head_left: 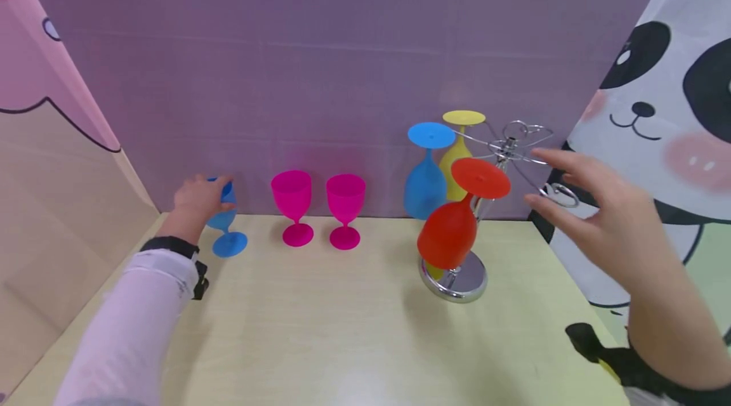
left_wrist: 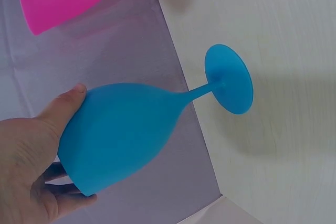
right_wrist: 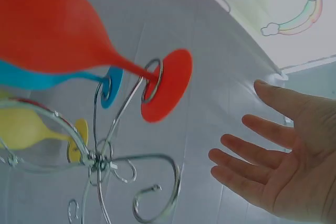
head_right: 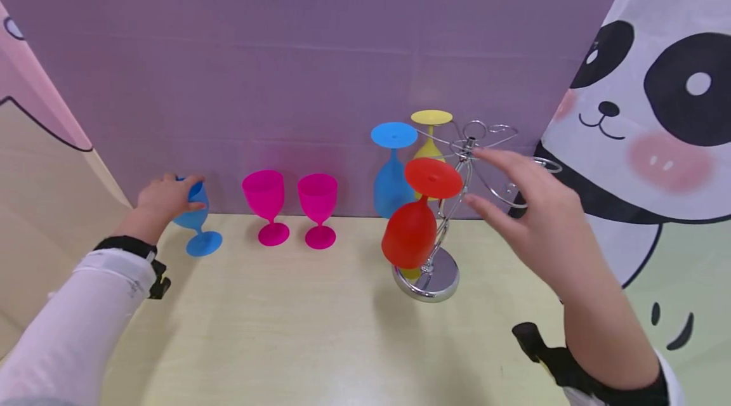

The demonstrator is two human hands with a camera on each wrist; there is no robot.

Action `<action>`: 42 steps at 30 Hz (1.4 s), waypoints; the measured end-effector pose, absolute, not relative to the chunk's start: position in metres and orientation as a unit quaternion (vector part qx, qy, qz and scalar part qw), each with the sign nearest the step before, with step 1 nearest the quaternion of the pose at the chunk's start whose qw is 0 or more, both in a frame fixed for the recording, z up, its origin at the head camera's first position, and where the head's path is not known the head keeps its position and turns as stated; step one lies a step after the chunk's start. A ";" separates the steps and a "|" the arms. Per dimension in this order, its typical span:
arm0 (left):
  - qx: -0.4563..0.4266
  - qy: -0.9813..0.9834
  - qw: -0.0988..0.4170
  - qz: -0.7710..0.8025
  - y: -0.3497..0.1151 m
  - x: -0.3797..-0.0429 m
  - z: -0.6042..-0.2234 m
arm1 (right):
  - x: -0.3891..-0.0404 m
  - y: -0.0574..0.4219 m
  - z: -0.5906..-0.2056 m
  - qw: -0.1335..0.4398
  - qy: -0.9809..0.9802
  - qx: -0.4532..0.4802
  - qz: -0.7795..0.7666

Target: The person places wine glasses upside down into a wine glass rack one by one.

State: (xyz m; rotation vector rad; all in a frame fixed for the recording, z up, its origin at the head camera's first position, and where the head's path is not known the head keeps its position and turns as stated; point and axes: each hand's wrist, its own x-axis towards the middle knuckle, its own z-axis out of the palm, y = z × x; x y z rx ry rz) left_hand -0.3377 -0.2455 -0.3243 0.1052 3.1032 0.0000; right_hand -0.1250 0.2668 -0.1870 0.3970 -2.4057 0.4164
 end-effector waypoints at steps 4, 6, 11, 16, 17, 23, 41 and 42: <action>0.034 0.999 0.019 -0.004 -0.248 -0.338 -0.326 | -0.145 0.273 -0.163 0.208 -0.968 0.081 0.117; 0.033 0.999 0.020 -0.004 -0.249 -0.338 -0.327 | -0.159 0.276 -0.152 0.168 -0.978 0.080 0.094; 0.032 0.999 0.020 -0.004 -0.251 -0.337 -0.327 | -0.192 0.282 -0.132 0.115 -0.988 0.097 0.044; 0.028 0.999 0.024 -0.002 -0.250 -0.336 -0.325 | -0.223 0.287 -0.119 0.072 -0.993 0.089 0.008; 0.027 0.999 0.024 0.000 -0.249 -0.336 -0.325 | -0.228 0.287 -0.117 0.067 -0.994 0.087 -0.005; 0.027 0.999 0.023 -0.004 -0.248 -0.337 -0.324 | -0.252 0.290 -0.113 0.042 -0.996 0.063 -0.047; 0.036 0.999 0.017 -0.012 -0.247 -0.340 -0.327 | -0.272 0.283 -0.119 0.043 -0.995 0.090 -0.013; 0.035 0.999 0.018 -0.013 -0.247 -0.340 -0.326 | -0.272 0.282 -0.119 0.043 -0.995 0.088 -0.016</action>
